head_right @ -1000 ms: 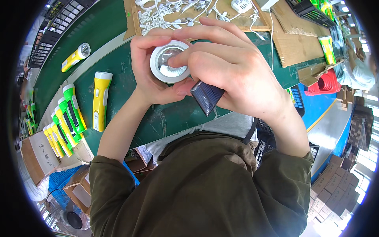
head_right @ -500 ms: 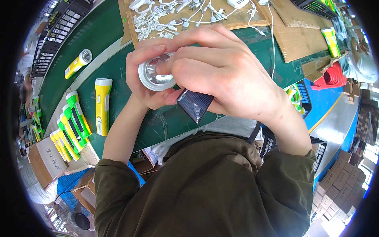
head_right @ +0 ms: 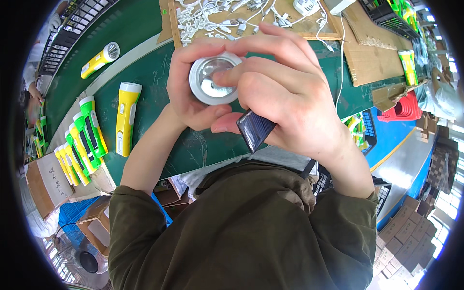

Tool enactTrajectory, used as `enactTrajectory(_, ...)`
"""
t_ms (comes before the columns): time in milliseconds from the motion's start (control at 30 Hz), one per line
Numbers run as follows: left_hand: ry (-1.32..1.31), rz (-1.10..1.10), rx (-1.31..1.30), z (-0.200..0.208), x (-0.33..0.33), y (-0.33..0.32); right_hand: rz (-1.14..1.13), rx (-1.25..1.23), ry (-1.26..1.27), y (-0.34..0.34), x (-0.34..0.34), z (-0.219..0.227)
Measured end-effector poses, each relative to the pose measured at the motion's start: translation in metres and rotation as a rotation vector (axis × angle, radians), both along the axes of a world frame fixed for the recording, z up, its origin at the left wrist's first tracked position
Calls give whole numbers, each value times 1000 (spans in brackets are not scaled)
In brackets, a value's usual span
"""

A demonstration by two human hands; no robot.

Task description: Assembling hand-held flashlights by inserting solar panels and securing lens caps on a factory line.

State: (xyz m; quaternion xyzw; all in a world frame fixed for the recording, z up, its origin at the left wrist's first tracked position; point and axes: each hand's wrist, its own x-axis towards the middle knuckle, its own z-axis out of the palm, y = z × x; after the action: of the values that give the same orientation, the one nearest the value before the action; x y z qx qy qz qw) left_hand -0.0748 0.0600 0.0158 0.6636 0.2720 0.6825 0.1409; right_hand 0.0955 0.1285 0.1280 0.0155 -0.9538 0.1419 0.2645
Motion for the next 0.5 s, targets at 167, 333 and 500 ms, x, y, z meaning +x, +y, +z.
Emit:
enactTrajectory(167,-27,17,16,3,3,3,6,-30,-1,5,-1,-4)
enactTrajectory(333,-50,42,42,-2,7,7,10,-53,0,6,-1,-5)
enactTrajectory(500,-44,130,-6,0,13,5,10,-120,-12,7,0,-6)
